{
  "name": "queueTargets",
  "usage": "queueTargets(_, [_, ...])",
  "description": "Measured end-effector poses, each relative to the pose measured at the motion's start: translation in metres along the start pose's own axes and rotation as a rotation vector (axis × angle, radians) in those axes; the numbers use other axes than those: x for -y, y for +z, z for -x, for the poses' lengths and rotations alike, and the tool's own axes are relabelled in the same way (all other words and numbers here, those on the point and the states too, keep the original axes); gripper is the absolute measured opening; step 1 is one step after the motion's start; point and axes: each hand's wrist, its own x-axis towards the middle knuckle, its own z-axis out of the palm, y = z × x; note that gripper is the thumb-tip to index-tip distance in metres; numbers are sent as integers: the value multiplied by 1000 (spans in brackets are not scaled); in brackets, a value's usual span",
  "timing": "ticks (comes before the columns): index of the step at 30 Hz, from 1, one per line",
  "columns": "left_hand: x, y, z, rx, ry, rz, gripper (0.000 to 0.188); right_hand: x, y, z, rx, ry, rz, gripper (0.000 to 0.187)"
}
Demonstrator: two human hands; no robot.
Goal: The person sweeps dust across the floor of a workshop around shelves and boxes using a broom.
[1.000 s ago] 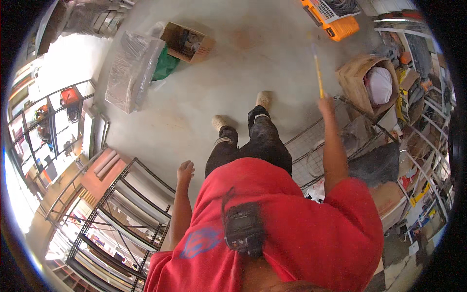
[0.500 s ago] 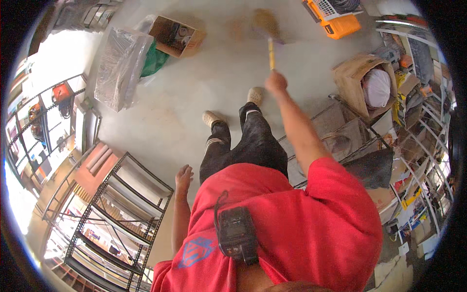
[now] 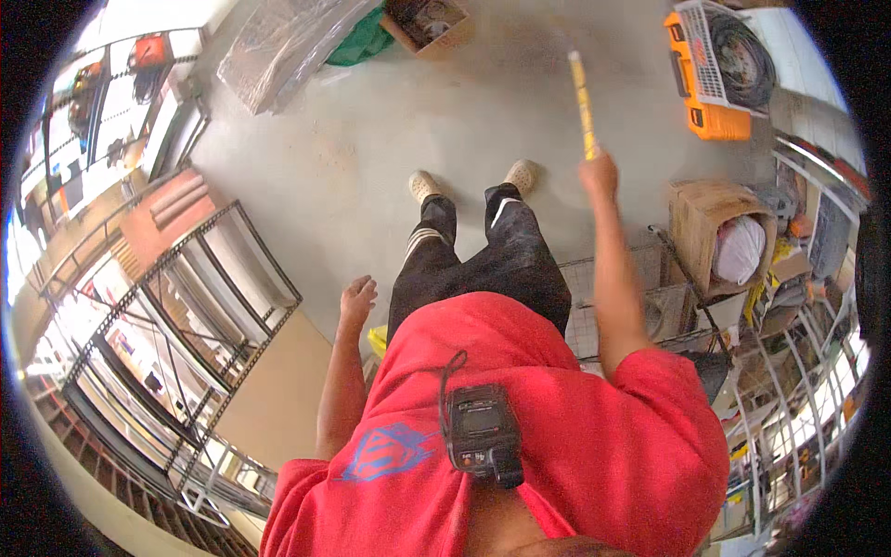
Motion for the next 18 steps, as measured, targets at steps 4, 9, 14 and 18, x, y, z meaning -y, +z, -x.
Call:
queueTargets(4, [46,-2,8,-49,-89,53,39,7,-21,-105,-54,65,132,32])
queueTargets(9, [83,-2,17,-112,-86,140,39,57,-11,-134,200,67,177,33])
queueTargets(14, [107,-16,-3,-55,-160,201,36,82,126,-20,153,-173,318,21])
queueTargets(18, [115,-51,-41,-28,-87,222,36,130,175,93,256,-325,322,26])
